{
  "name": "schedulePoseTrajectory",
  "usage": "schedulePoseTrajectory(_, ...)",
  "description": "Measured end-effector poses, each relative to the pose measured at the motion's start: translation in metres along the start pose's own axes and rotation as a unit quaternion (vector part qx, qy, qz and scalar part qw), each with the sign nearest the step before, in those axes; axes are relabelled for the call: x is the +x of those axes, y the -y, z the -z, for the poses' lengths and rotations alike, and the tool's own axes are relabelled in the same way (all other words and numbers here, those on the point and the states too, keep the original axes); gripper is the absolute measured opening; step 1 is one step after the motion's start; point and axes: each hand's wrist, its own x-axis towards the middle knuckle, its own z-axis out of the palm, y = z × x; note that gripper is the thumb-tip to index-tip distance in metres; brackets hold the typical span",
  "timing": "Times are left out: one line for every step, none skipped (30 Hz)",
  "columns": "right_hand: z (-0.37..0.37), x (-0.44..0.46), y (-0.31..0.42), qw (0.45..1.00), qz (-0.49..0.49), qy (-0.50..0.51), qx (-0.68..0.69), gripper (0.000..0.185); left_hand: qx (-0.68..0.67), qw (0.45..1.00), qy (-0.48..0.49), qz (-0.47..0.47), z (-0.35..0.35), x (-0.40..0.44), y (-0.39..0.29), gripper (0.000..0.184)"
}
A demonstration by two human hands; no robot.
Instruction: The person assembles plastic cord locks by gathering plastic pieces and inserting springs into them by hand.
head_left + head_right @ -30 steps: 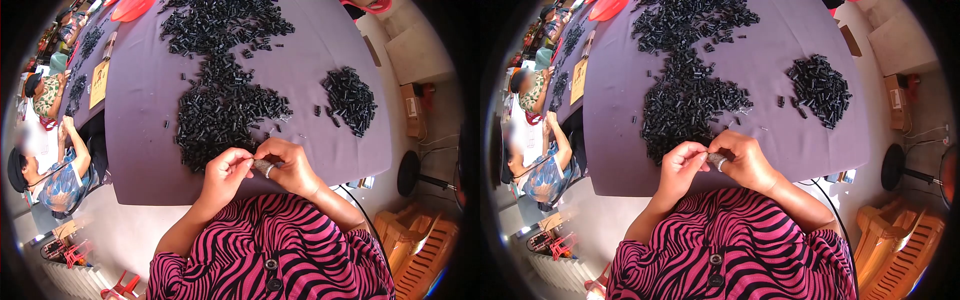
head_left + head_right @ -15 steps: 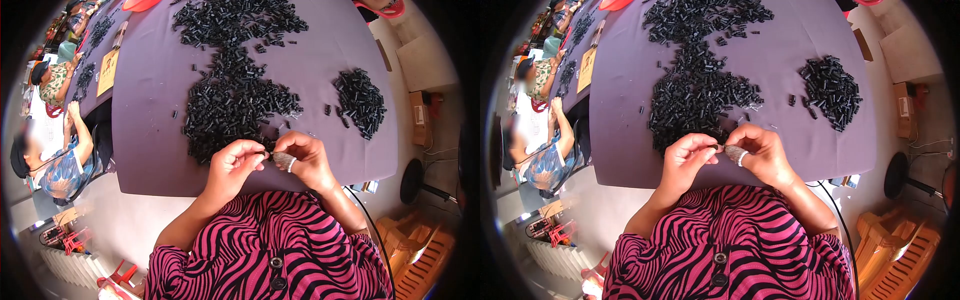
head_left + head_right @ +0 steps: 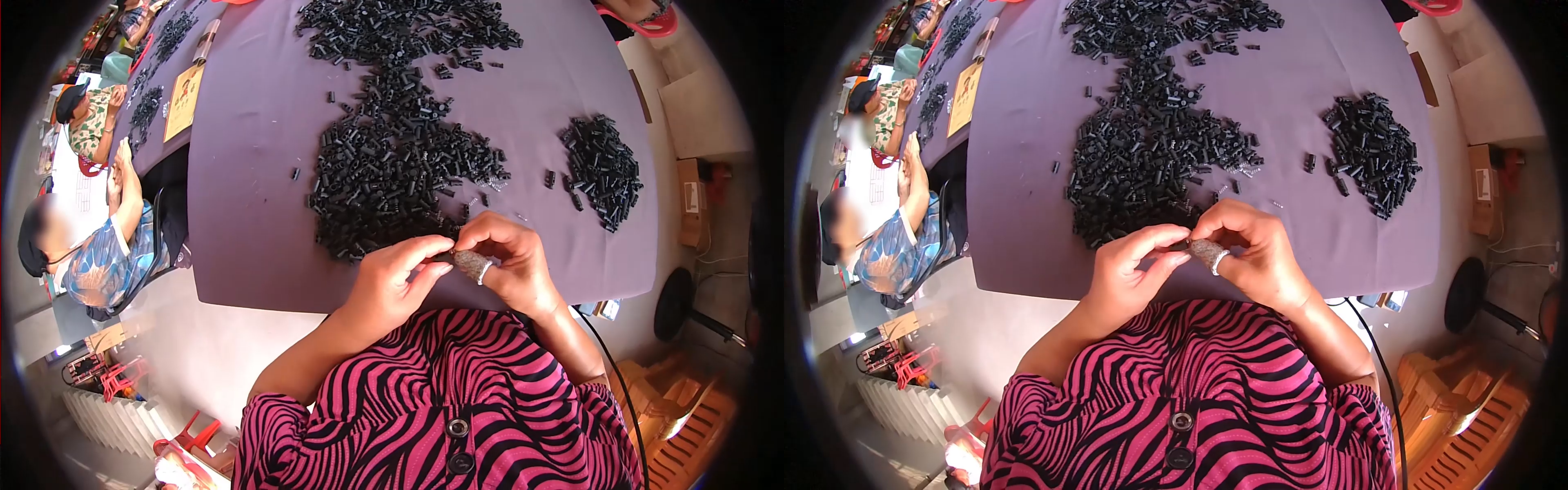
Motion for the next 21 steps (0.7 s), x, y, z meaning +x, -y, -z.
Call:
schedulePoseTrajectory(0.000, 0.000, 0.001, 1.000, 0.004, -0.002, -0.006, 0.013, -0.006, 1.000, 0.005, 0.016, 0.000, 0.000, 0.001, 0.028)
schedulePoseTrajectory(0.001, 0.001, 0.001, 1.000, 0.003, -0.001, -0.009, 0.013, -0.013, 0.999, 0.010, 0.031, 0.001, -0.001, 0.003, 0.027)
schedulePoseTrajectory(0.002, 0.001, 0.000, 1.000, 0.002, -0.001, -0.013, 0.014, -0.019, 0.999, 0.016, 0.045, 0.001, 0.000, 0.003, 0.026)
schedulePoseTrajectory(0.003, 0.000, -0.001, 1.000, 0.001, -0.001, -0.016, 0.014, -0.038, 0.998, 0.019, 0.055, 0.001, 0.000, 0.003, 0.024)
schedulePoseTrajectory(0.003, 0.000, -0.002, 1.000, 0.000, -0.003, -0.016, 0.014, -0.056, 0.996, 0.023, 0.066, 0.002, 0.001, 0.001, 0.022)
schedulePoseTrajectory(0.004, -0.001, -0.004, 1.000, -0.001, -0.004, -0.016, 0.014, -0.075, 0.994, 0.027, 0.077, 0.002, 0.000, 0.000, 0.019)
schedulePoseTrajectory(0.005, -0.001, -0.005, 1.000, -0.002, -0.006, -0.017, 0.014, -0.087, 0.992, 0.019, 0.085, 0.001, 0.000, 0.002, 0.018)
schedulePoseTrajectory(0.006, -0.001, -0.004, 1.000, -0.003, -0.009, -0.023, 0.015, -0.098, 0.991, 0.011, 0.093, 0.000, -0.001, 0.005, 0.017)
schedulePoseTrajectory(0.007, -0.001, -0.002, 0.999, -0.005, -0.012, -0.030, 0.015, -0.110, 0.989, 0.003, 0.101, 0.000, -0.001, 0.006, 0.015)
schedulePoseTrajectory(0.008, -0.002, -0.001, 0.999, -0.006, -0.015, -0.036, 0.015, -0.056, 0.997, -0.007, 0.060, 0.001, 0.001, 0.006, 0.016)
schedulePoseTrajectory(0.009, -0.002, -0.002, 0.999, -0.004, -0.021, -0.043, 0.015, -0.003, 1.000, -0.017, 0.019, 0.003, 0.004, 0.004, 0.016)
schedulePoseTrajectory(0.011, -0.002, -0.002, 0.998, -0.003, -0.027, -0.049, 0.015, 0.051, 0.998, -0.027, -0.023, 0.005, 0.005, 0.004, 0.017)
schedulePoseTrajectory(0.012, -0.003, -0.002, 0.998, -0.002, -0.033, -0.056, 0.015, 0.069, 0.997, -0.016, -0.020, 0.008, 0.004, 0.005, 0.018)
schedulePoseTrajectory(0.014, -0.003, -0.002, 0.998, -0.002, -0.038, -0.059, 0.015, 0.088, 0.996, -0.006, -0.017, 0.010, 0.002, 0.006, 0.019)
schedulePoseTrajectory(0.015, -0.004, -0.001, 0.997, -0.002, -0.044, -0.062, 0.014, 0.106, 0.994, 0.005, -0.015, 0.011, 0.001, 0.008, 0.020)
schedulePoseTrajectory(0.016, -0.005, -0.001, 0.997, -0.002, -0.050, -0.065, 0.014, 0.100, 0.995, 0.013, -0.013, 0.009, -0.001, 0.014, 0.019)
schedulePoseTrajectory(0.018, -0.006, -0.002, 0.997, -0.005, -0.052, -0.062, 0.014, 0.126, 0.992, 0.020, -0.017, 0.009, -0.001, 0.014, 0.018)
schedulePoseTrajectory(0.020, -0.007, -0.004, 0.997, -0.007, -0.054, -0.058, 0.014, 0.152, 0.988, 0.027, -0.022, 0.009, -0.002, 0.014, 0.018)
schedulePoseTrajectory(0.022, -0.007, -0.006, 0.997, -0.010, -0.056, -0.055, 0.014, 0.178, 0.983, 0.034, -0.027, 0.009, -0.002, 0.015, 0.018)
schedulePoseTrajectory(0.022, -0.008, -0.006, 0.997, -0.012, -0.059, -0.057, 0.014, 0.192, 0.980, 0.031, -0.038, 0.009, -0.002, 0.015, 0.017)
schedulePoseTrajectory(0.023, -0.010, -0.007, 0.996, -0.013, -0.062, -0.059, 0.014, 0.206, 0.977, 0.027, -0.049, 0.008, -0.002, 0.015, 0.017)
